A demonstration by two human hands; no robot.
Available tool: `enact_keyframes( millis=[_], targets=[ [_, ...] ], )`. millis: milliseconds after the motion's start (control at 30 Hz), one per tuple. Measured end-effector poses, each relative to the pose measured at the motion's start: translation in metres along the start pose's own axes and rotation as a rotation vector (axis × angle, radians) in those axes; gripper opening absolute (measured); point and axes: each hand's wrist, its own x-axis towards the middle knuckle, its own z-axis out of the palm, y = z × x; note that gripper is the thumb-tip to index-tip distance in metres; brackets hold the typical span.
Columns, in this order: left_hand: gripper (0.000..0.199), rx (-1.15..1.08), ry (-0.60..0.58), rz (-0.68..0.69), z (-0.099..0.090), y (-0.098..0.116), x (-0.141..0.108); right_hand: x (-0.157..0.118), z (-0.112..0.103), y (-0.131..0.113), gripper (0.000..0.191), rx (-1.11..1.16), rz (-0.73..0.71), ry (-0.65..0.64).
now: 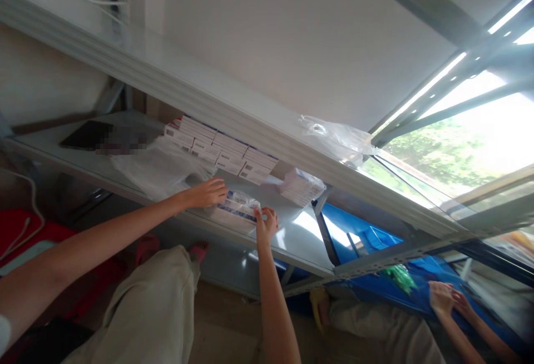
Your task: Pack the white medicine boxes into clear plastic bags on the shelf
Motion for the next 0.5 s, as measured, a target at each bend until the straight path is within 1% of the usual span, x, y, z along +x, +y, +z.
enact_keyframes(
  millis=[167,300,367,433,467,500],
  targets=[
    [0.028,0.035,-0.021,0.025,0.000,0.002,-0.002,0.002,0.004,0.002,0.032,-0.008,0.086,-0.015],
    [0.027,0.088,-0.055,0.020,0.003,0.004,-0.001,0.007,0.008,0.008,0.036,0.075,0.093,-0.033],
    [0.023,0.056,-0.042,-0.032,0.005,0.005,-0.004,0.007,0.009,0.015,0.037,0.184,0.064,-0.071],
    [0.019,-0.038,0.005,-0.112,0.009,0.006,-0.010,0.006,0.006,0.025,0.037,0.304,0.035,-0.131],
    [0.026,-0.108,0.037,-0.157,0.011,0.006,-0.015,0.006,0.004,0.030,0.041,0.362,0.030,-0.179],
    [0.039,-0.187,0.069,-0.203,0.014,0.006,-0.020,0.005,0.000,0.036,0.048,0.418,0.034,-0.243]
  ],
)
